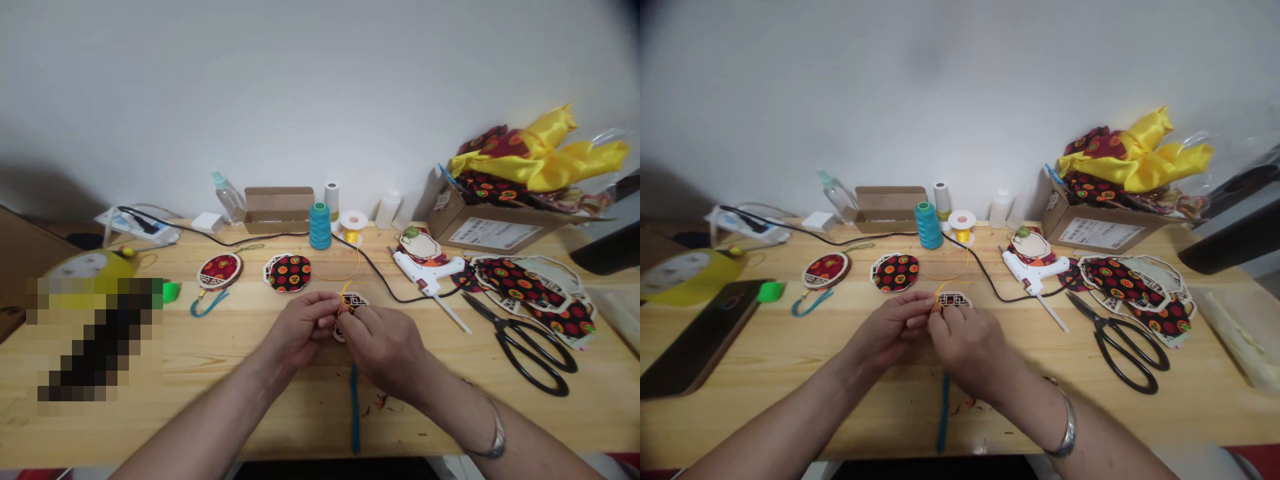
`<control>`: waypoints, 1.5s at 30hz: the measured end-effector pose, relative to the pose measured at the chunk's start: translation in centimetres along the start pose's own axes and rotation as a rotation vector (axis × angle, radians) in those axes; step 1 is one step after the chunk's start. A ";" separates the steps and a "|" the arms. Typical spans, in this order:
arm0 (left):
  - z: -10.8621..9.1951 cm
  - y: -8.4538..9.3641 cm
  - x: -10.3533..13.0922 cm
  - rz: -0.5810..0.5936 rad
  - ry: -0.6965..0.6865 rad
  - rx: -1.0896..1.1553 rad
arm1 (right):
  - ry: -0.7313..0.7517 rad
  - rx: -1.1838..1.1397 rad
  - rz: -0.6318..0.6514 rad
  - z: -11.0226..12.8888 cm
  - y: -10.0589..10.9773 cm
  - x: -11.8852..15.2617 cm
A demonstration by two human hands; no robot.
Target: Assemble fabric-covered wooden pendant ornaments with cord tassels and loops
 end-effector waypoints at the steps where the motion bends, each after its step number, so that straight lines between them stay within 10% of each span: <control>1: -0.2 0.0 0.1 -0.011 -0.021 -0.016 | -0.044 -0.060 -0.050 -0.7 0.5 0.1; 7: -0.5 -0.2 0.2 -0.024 -0.072 -0.113 | -0.562 -0.606 -0.196 -6.7 -0.8 2.2; 14: -0.2 -0.7 0.5 -0.031 -0.089 -0.268 | -0.866 -1.337 -0.072 -5.9 -6.3 3.1; 45: -0.2 -0.5 0.7 -0.104 -0.097 -0.371 | -0.828 -1.458 -0.035 -5.2 -6.4 2.7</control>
Point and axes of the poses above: each hand's wrist, its own x-axis away from the middle knuckle, its own y-axis out of the back of the hand, z = x × y, the point moved 10 cm from there along -x, towards the middle knuckle, and after that the axes turned 13 degrees about y, right-handed, at the moved point
